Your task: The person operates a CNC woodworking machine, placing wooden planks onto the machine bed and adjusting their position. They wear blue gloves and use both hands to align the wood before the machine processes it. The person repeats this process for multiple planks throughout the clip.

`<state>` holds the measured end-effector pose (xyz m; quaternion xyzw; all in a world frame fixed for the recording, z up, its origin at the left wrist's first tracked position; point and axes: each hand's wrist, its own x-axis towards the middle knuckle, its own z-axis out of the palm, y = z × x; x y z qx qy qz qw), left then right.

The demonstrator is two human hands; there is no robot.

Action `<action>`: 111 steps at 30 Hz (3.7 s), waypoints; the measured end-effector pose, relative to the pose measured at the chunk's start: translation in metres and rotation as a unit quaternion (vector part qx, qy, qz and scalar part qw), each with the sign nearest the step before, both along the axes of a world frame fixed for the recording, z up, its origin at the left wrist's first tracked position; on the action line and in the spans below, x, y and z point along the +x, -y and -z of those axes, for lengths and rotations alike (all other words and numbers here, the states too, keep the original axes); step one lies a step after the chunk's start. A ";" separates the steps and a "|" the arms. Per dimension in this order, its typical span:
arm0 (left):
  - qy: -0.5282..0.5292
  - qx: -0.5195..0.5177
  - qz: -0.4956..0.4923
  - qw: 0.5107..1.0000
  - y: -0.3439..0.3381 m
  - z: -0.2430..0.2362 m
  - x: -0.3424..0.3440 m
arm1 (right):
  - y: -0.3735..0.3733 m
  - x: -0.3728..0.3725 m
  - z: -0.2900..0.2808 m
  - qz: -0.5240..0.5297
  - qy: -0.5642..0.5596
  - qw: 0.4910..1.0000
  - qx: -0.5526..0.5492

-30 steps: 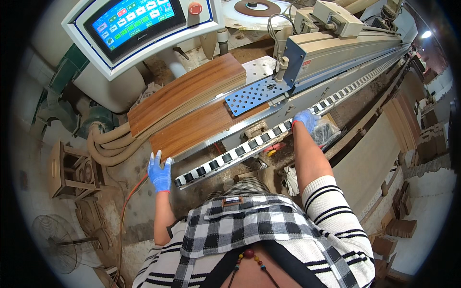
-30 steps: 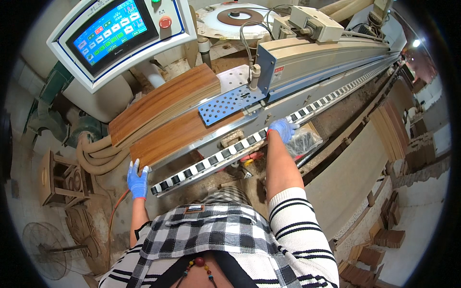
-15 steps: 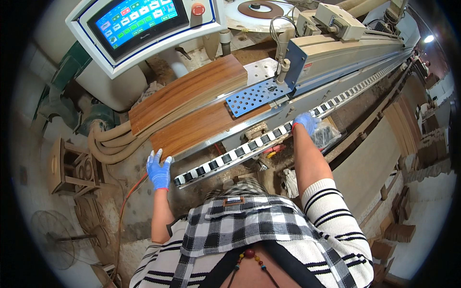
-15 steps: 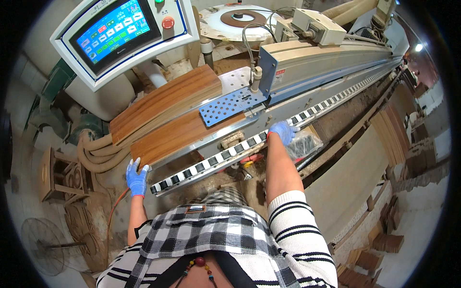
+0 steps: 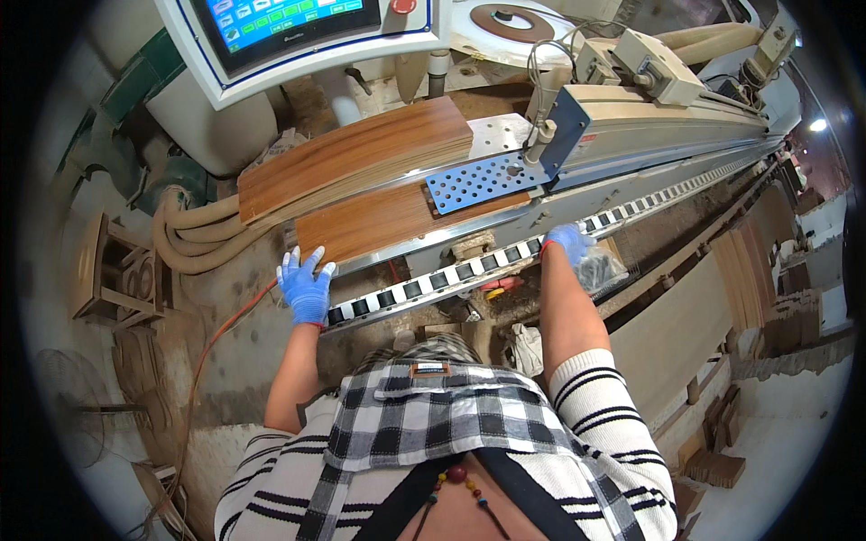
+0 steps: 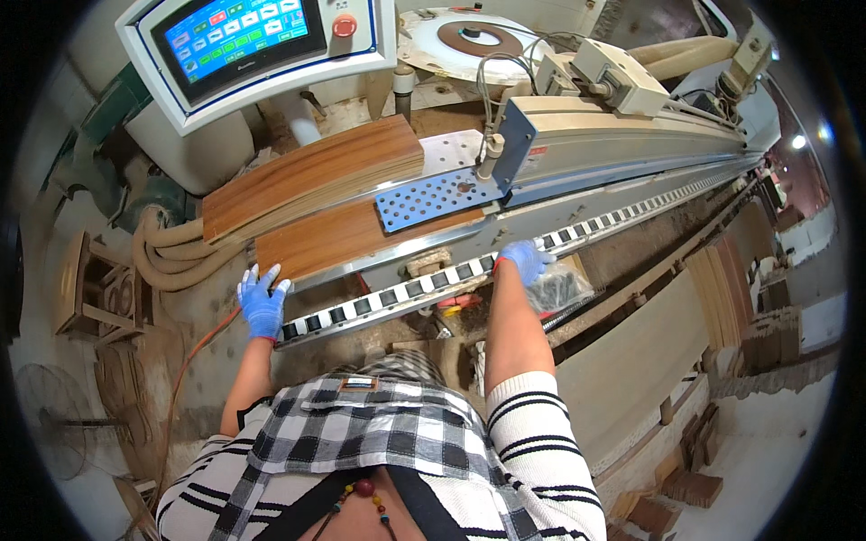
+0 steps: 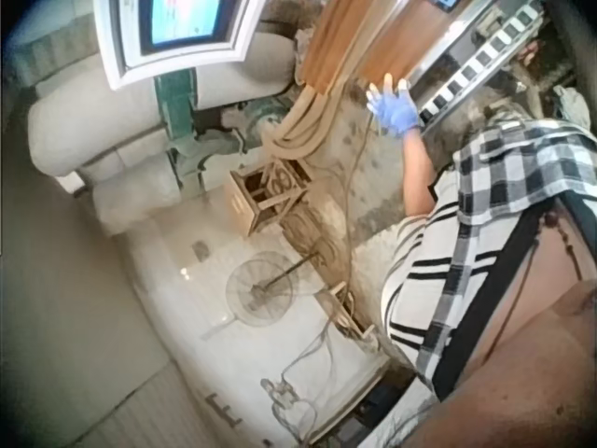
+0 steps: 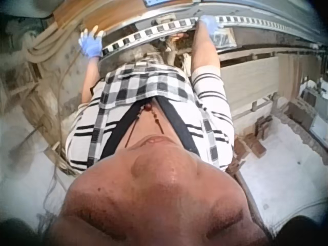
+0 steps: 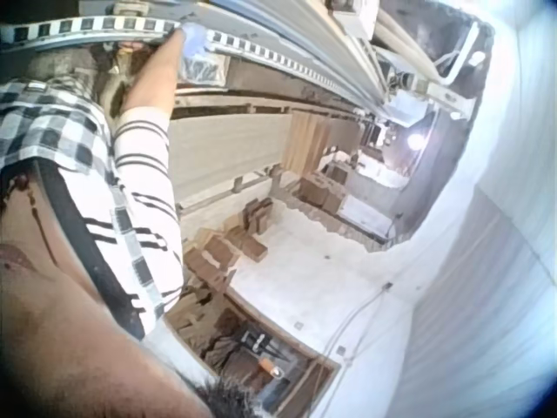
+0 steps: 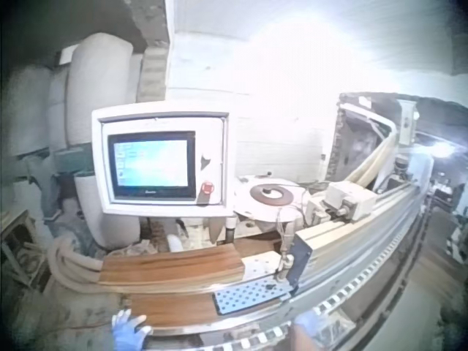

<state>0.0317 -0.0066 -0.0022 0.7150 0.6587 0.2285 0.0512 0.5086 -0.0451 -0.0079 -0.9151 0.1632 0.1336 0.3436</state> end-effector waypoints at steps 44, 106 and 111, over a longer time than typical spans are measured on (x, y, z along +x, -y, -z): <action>-0.184 -0.113 0.207 0.954 -0.157 -0.130 0.058 | 0.006 0.033 0.039 -0.055 -0.002 0.998 0.007; 0.035 -0.080 -0.052 0.995 0.001 -0.006 -0.050 | 0.005 0.003 0.004 0.005 0.027 1.000 0.010; 0.030 -0.079 -0.053 0.995 0.000 -0.002 -0.052 | 0.007 -0.004 -0.006 -0.010 0.023 1.000 0.018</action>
